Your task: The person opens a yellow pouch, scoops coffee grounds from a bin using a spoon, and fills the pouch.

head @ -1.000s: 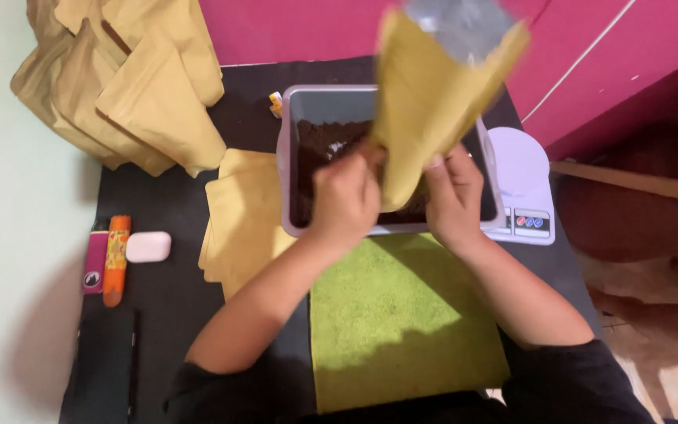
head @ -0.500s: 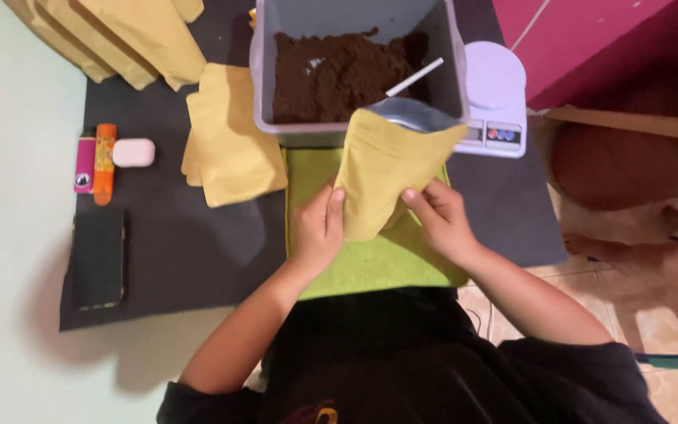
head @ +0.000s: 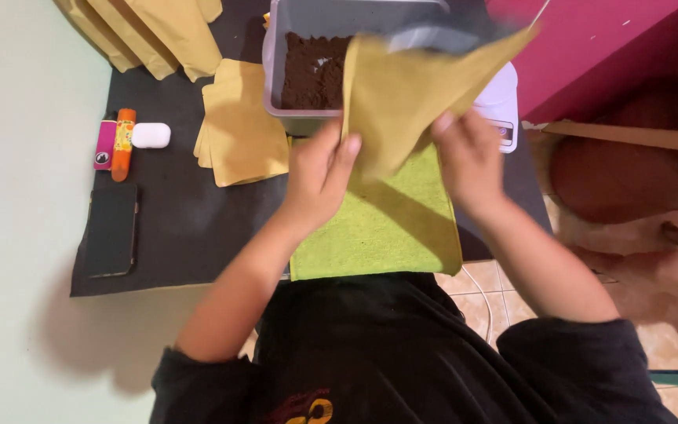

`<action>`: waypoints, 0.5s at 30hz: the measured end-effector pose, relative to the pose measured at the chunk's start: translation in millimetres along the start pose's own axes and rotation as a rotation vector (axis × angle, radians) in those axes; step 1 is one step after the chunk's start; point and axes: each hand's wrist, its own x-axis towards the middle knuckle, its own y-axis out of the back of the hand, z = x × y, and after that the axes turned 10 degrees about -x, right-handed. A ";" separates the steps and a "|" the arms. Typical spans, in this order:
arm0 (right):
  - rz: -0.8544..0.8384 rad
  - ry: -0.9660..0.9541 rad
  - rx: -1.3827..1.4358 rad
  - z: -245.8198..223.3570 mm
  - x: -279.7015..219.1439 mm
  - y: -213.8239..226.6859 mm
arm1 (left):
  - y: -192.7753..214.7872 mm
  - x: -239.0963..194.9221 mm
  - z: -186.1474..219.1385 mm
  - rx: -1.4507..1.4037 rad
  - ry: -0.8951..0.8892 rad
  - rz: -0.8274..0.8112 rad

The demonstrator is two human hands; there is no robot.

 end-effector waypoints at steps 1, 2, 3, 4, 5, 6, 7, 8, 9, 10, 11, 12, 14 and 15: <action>0.000 -0.003 -0.001 9.7 -16.0 -0.2 | 1.4 -25.5 -31.8 -0.001 0.003 -0.001; -0.162 -0.084 -0.026 18.7 -36.9 -2.3 | 4.5 -55.2 -61.9 -0.010 0.195 -0.053; -0.325 -0.164 -0.048 27.6 -57.5 -4.8 | 8.1 -85.2 -91.9 -0.019 0.386 -0.107; -0.329 -0.172 -0.048 25.7 -69.2 -0.7 | 8.7 -100.7 -93.8 -0.021 0.395 -0.105; -0.335 -0.296 0.016 23.1 -80.2 3.5 | 9.4 -115.6 -95.0 -0.017 0.462 -0.127; -0.340 -0.404 0.078 21.8 -84.2 7.5 | 10.5 -124.3 -98.4 -0.011 0.516 -0.145; -0.345 -0.398 0.077 18.2 -77.3 5.9 | 13.4 -115.1 -91.8 -0.010 0.511 -0.138; -0.325 -0.374 0.063 13.0 -78.8 5.5 | 15.0 -113.4 -82.0 0.105 0.482 -0.159; -0.305 -0.350 0.048 8.1 -80.3 5.8 | 15.9 -111.7 -72.4 0.220 0.451 -0.181; -0.302 -0.353 0.047 23.8 -83.9 4.4 | 14.0 -111.3 -75.2 0.218 0.452 -0.185; -0.306 -0.305 -0.159 39.4 -87.6 3.2 | 11.8 -110.8 -77.7 0.240 0.436 -0.191; -0.313 -0.259 -0.365 54.0 -92.9 2.8 | 9.0 -112.7 -78.8 0.262 0.424 -0.194; -0.254 -0.199 -0.342 15.1 -64.1 -1.5 | 6.8 -80.9 -51.6 0.299 0.317 -0.127; -0.194 -0.134 -0.316 -3.6 -48.5 -4.8 | 6.6 -64.5 -38.6 0.339 0.205 -0.059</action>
